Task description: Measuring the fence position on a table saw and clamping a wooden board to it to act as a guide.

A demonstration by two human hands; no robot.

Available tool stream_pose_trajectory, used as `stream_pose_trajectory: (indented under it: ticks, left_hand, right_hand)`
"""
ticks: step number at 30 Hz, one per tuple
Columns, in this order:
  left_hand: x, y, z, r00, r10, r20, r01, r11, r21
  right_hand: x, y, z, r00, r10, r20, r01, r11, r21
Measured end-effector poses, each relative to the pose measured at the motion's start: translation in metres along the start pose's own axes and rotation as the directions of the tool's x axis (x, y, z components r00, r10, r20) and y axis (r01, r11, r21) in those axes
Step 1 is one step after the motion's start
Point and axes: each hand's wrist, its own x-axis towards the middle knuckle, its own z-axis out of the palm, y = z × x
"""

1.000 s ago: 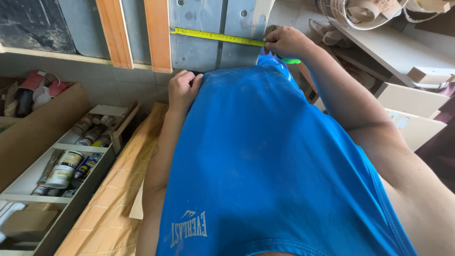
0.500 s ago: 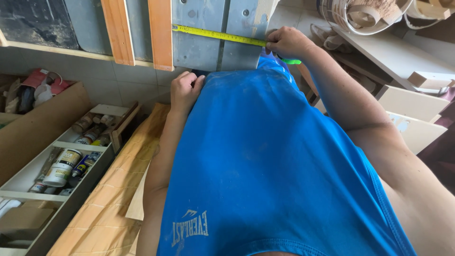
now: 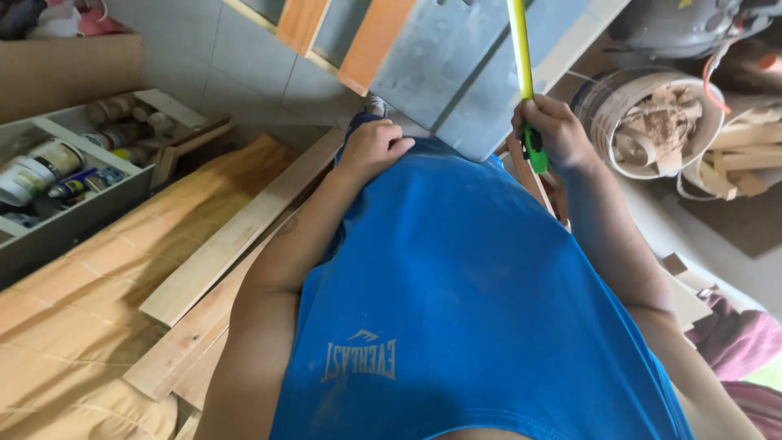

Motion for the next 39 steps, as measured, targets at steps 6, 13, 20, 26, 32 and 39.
stream_pose_trajectory:
  ticks: [6,13,20,26,32,39]
  left_hand:
    - [0.015,-0.014,-0.050,0.976,0.217,0.022,-0.216,0.976,-0.030]
    - [-0.001,-0.035,-0.148,0.955,0.199,0.220,-0.059,0.854,-0.517]
    - [-0.013,-0.058,-0.205,0.958,0.227,0.177,-0.016,0.656,-0.755]
    - [-0.010,-0.074,-0.230,0.996,0.040,0.081,0.033,0.679,-0.733]
    - [0.001,-0.097,-0.353,0.948,-0.248,-0.199,0.120,0.858,-0.499]
    - [0.121,-0.251,-0.488,0.766,-0.196,-0.612,0.169,0.980,-0.102]
  right_hand:
    - [0.021,-0.037,0.082,0.999,-0.031,-0.033,0.030,0.999,-0.026]
    - [0.074,-0.065,0.239,0.988,-0.098,-0.116,0.104,0.994,0.044]
    - [0.098,-0.119,0.328,0.948,-0.317,-0.009,0.313,0.941,-0.127]
    - [0.088,-0.184,0.333,0.882,-0.445,0.153,0.470,0.850,-0.238]
    - [0.161,-0.209,0.291,0.904,-0.414,-0.105,0.307,0.801,-0.514]
    - [0.346,-0.275,0.222,0.751,-0.603,-0.270,0.170,0.570,-0.804]
